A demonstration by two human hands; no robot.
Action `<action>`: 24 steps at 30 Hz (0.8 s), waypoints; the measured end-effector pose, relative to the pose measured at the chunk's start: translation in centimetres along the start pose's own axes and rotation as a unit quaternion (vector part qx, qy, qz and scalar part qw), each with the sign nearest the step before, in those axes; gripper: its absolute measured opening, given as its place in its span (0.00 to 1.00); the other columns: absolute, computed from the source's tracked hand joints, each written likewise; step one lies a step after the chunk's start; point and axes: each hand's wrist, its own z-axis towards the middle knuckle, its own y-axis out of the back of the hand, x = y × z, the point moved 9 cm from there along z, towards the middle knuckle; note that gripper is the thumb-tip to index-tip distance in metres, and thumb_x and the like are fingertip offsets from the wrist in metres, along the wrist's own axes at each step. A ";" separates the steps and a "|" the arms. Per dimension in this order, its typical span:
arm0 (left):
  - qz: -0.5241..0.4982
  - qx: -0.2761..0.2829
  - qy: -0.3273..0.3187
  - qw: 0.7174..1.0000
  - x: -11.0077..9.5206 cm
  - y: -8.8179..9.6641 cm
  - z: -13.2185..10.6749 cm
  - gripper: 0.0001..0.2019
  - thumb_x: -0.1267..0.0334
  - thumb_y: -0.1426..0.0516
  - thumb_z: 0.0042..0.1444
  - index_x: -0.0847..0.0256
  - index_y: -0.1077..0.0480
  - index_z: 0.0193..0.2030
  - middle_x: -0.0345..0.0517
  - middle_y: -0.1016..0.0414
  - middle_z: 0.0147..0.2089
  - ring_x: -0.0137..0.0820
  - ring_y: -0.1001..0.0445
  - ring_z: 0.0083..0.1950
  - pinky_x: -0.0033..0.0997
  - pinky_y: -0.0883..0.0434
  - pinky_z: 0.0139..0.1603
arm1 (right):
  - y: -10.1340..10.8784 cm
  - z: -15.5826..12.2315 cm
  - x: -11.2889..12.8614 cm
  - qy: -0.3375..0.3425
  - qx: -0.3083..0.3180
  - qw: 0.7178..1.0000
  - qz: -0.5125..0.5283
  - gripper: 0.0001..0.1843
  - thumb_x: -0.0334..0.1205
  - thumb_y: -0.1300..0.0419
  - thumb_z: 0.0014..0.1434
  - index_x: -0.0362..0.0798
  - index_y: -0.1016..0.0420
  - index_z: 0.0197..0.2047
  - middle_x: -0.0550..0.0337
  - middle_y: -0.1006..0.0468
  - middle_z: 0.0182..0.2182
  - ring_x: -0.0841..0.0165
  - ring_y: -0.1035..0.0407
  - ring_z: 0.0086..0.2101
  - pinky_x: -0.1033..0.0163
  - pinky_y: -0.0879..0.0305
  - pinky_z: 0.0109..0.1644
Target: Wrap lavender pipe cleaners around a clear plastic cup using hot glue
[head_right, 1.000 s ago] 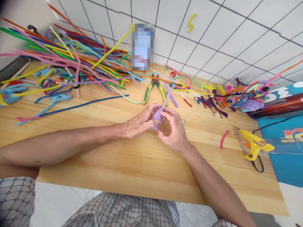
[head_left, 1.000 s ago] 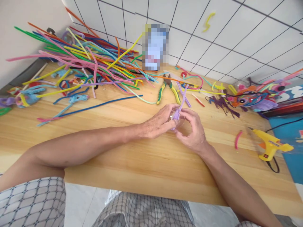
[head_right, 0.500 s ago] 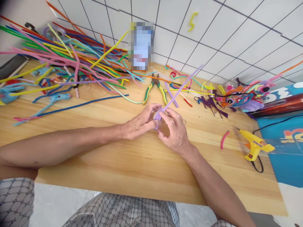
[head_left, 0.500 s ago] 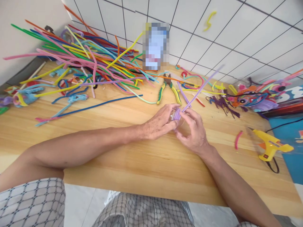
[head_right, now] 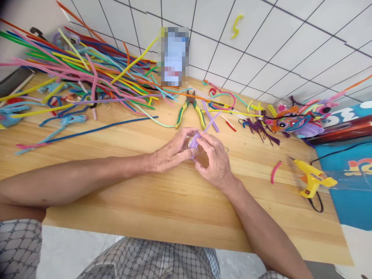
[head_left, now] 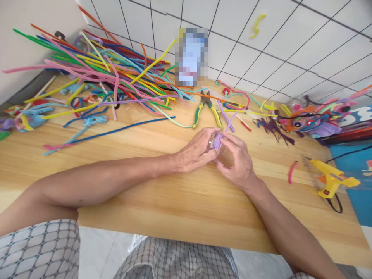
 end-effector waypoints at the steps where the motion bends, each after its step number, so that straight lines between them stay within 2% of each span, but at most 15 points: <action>1: -0.001 -0.002 0.000 1.000 0.1 0.0 0.0 0.30 0.48 0.47 0.76 0.62 0.45 0.76 0.68 0.34 0.74 0.51 0.33 0.77 0.59 0.34 0.81 | 0.0 0.0 0.0 0.001 -0.001 1.000 0.005 0.47 0.30 0.30 0.63 0.53 0.41 0.81 0.38 0.24 0.69 0.44 0.25 0.66 0.33 0.22 0.66; 7: -0.018 0.000 0.026 1.000 0.5 0.2 0.1 0.31 0.48 0.45 0.74 0.61 0.44 0.76 0.67 0.35 0.76 0.51 0.34 0.79 0.60 0.33 0.80 | -0.1 0.1 -0.1 -0.010 0.007 1.000 0.013 0.48 0.30 0.31 0.63 0.55 0.42 0.82 0.40 0.24 0.69 0.45 0.24 0.66 0.34 0.21 0.66; 13: -0.018 0.010 0.068 0.997 0.7 0.4 0.5 0.27 0.52 0.45 0.72 0.65 0.37 0.70 0.66 0.29 0.70 0.51 0.29 0.74 0.58 0.31 0.78 | -0.2 0.2 -0.2 -0.017 0.010 1.000 0.018 0.48 0.31 0.31 0.64 0.56 0.43 0.82 0.42 0.24 0.70 0.45 0.25 0.66 0.34 0.21 0.66; 16: 0.002 0.012 0.058 0.998 0.6 0.3 0.6 0.28 0.52 0.45 0.71 0.65 0.38 0.71 0.67 0.29 0.71 0.52 0.29 0.74 0.60 0.32 0.78 | -0.2 0.1 -0.2 -0.016 0.006 1.000 0.023 0.47 0.31 0.31 0.65 0.56 0.42 0.82 0.42 0.24 0.70 0.45 0.25 0.66 0.34 0.22 0.66; 21: 0.022 0.001 0.015 1.000 0.8 0.0 0.5 0.39 0.54 0.35 0.59 0.66 0.41 0.73 0.69 0.32 0.73 0.56 0.31 0.76 0.60 0.31 0.79 | -0.2 0.1 -0.2 -0.008 -0.008 1.000 0.028 0.45 0.30 0.32 0.65 0.52 0.40 0.81 0.40 0.23 0.69 0.46 0.24 0.66 0.37 0.21 0.66; 24: 0.021 -0.001 -0.012 1.000 0.9 -0.2 0.4 0.37 0.58 0.37 0.62 0.65 0.43 0.74 0.69 0.33 0.73 0.55 0.32 0.77 0.60 0.30 0.78 | -0.2 0.1 -0.1 -0.008 -0.008 1.000 0.026 0.45 0.30 0.33 0.66 0.53 0.40 0.82 0.40 0.23 0.69 0.46 0.25 0.66 0.37 0.21 0.66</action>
